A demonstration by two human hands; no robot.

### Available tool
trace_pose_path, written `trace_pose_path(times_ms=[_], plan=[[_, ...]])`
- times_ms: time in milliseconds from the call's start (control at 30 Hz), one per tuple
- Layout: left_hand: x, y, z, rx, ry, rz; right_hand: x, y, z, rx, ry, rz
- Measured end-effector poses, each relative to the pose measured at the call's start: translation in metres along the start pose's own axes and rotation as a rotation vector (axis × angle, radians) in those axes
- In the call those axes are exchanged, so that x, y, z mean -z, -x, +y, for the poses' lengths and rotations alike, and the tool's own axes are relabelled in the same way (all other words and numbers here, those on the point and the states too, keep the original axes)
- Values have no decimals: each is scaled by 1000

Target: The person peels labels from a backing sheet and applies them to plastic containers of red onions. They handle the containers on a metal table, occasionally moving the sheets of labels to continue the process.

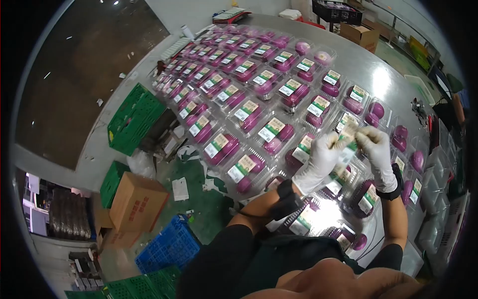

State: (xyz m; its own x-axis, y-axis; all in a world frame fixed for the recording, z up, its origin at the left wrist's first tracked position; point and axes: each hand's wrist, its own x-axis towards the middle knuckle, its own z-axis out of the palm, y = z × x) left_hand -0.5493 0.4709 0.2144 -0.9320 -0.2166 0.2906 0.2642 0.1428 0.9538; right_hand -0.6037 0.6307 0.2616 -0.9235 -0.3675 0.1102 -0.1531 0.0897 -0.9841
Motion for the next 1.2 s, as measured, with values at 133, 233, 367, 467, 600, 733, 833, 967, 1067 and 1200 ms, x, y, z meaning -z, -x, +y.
trace_pose_path(times_ms=[133,233,367,467,600,733,833,967,1067,1200], plan=[[45,41,50,275,-222,-369,31,30,-20,230,86,167],[31,32,83,-23,293,-299,11,62,-25,443,363,-73],[2,23,11,287,104,-494,75,2,-12,228,64,333],[3,17,-37,257,144,-505,192,-97,71,69,328,447],[-8,-11,9,614,395,-613,204,-129,110,-248,538,339],[-6,-37,3,606,455,-668,201,-190,168,-282,924,310],[1,-49,-19,604,468,-669,183,-205,178,-523,1116,366],[7,-46,-9,620,509,-612,193,-187,177,-609,1239,483],[13,-36,15,559,451,-575,161,-138,131,-263,1060,294],[14,-15,17,575,376,-485,40,-24,36,49,-43,-172]])
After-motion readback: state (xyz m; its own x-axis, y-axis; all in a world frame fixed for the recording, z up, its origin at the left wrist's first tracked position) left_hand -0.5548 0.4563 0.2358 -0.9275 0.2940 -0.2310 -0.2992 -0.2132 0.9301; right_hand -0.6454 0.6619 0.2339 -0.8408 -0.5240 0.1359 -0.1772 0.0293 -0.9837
